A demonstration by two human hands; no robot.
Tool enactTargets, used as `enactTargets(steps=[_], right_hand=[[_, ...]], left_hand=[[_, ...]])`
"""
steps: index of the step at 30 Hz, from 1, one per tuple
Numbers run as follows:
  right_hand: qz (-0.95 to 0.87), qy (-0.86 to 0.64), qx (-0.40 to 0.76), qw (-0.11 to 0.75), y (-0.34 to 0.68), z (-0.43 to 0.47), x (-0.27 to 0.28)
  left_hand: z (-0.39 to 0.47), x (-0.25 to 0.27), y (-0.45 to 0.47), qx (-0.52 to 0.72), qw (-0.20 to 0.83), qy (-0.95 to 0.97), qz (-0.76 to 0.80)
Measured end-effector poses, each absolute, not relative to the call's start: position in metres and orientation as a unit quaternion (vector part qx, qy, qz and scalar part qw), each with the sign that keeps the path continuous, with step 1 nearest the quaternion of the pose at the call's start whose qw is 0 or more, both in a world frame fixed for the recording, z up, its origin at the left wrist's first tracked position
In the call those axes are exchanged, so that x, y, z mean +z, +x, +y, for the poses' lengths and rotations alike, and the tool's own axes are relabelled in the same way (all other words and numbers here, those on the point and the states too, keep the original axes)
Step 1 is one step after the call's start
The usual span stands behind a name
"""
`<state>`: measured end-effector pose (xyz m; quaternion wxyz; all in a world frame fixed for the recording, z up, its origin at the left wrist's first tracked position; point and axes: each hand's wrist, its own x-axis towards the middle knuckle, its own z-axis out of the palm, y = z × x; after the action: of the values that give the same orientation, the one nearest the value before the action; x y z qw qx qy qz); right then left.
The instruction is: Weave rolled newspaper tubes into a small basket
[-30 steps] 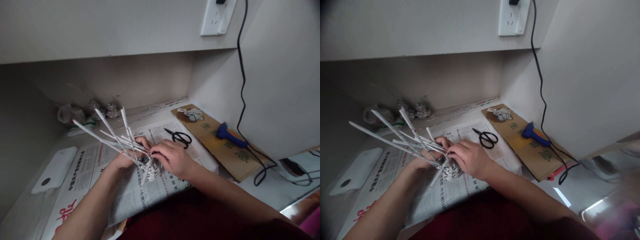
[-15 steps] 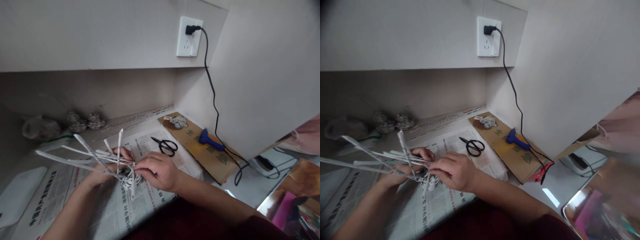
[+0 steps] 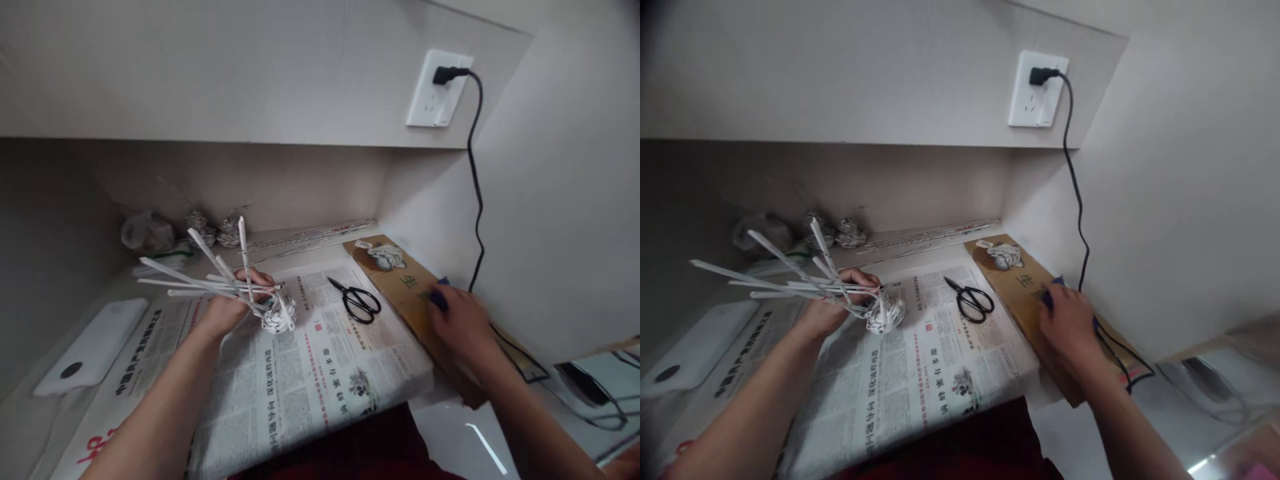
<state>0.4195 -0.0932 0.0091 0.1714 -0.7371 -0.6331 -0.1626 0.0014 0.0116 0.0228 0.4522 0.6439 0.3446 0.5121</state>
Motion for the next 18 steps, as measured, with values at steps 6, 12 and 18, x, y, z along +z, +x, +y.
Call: enactTargets(steps=[6,12,18], right_hand=[[-0.599,-0.784,-0.155,0.048,0.467,-0.098,-0.002],[-0.613,-0.768,-0.182,0.039,0.462,-0.084,-0.005],[-0.628,-0.757,-0.151,0.100,0.448,-0.082,0.006]], left_hand=[[0.012,0.025,0.001,0.510,0.473,0.642,0.321],[0.013,0.022,-0.002,0.501,0.498,0.635,0.311],[0.010,0.027,-0.002,0.499,0.514,0.624,0.313]])
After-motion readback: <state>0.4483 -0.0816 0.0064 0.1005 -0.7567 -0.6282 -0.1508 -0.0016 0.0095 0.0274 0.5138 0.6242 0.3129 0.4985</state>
